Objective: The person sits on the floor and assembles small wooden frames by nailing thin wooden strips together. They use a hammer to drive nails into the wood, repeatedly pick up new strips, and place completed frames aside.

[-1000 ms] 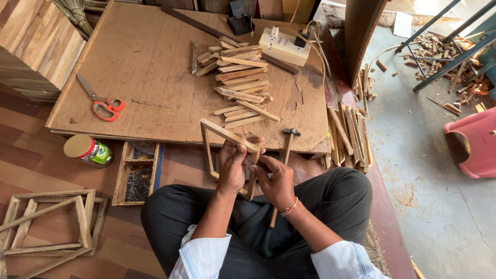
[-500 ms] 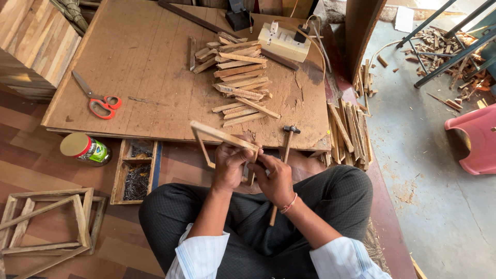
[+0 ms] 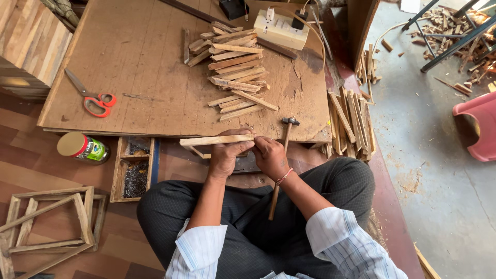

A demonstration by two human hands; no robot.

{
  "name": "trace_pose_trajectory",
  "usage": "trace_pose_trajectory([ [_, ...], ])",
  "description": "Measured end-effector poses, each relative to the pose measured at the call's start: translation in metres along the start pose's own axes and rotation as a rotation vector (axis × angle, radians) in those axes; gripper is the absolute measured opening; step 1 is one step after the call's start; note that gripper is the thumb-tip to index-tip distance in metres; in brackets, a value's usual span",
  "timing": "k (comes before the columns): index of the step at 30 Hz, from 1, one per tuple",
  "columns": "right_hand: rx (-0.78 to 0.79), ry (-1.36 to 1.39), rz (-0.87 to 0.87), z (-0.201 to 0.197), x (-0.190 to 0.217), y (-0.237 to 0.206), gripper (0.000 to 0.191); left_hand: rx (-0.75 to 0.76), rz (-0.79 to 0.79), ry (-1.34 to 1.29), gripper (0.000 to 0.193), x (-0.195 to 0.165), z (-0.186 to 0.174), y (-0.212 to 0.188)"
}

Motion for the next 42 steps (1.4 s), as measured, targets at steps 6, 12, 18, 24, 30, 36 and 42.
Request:
trace_pose_trajectory([
  [6, 0.046, 0.011, 0.032, 0.003, -0.011, -0.002, 0.019, 0.008, 0.029, -0.031, 0.026, 0.002, 0.002, 0.002],
  [12, 0.050, 0.035, 0.037, 0.006, -0.016, -0.004, 0.021, 0.012, 0.043, 0.011, 0.025, -0.001, 0.005, 0.001],
  [18, -0.106, -0.130, 0.062, 0.008, -0.008, -0.020, 0.038, 0.026, 0.006, 0.010, 0.018, -0.014, 0.017, 0.005],
  [24, -0.312, 0.944, 1.125, -0.008, 0.012, -0.067, 0.044, 0.006, 0.082, 0.037, 0.015, -0.012, 0.025, 0.009],
  [30, -0.012, 0.781, 1.134, -0.079, 0.044, -0.097, 0.033, -0.025, 0.156, 0.050, 0.017, -0.008, 0.027, 0.007],
  [36, -0.001, -0.034, 0.372, -0.149, 0.071, -0.091, 0.034, -0.051, 0.181, 0.033, 0.018, -0.006, 0.029, 0.006],
  [42, 0.077, -0.186, 0.392, -0.158, 0.082, -0.081, 0.036, -0.078, 0.221, 0.056, 0.019, 0.004, 0.024, 0.006],
])
Point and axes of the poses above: each hand's wrist, its own y-axis towards the middle knuckle, its own z-axis out of the palm, x = y × z, the point moved 1 cm from there along y, towards the middle knuckle, and after that the axes turned 2 degrees about x, right-handed, at the moved point
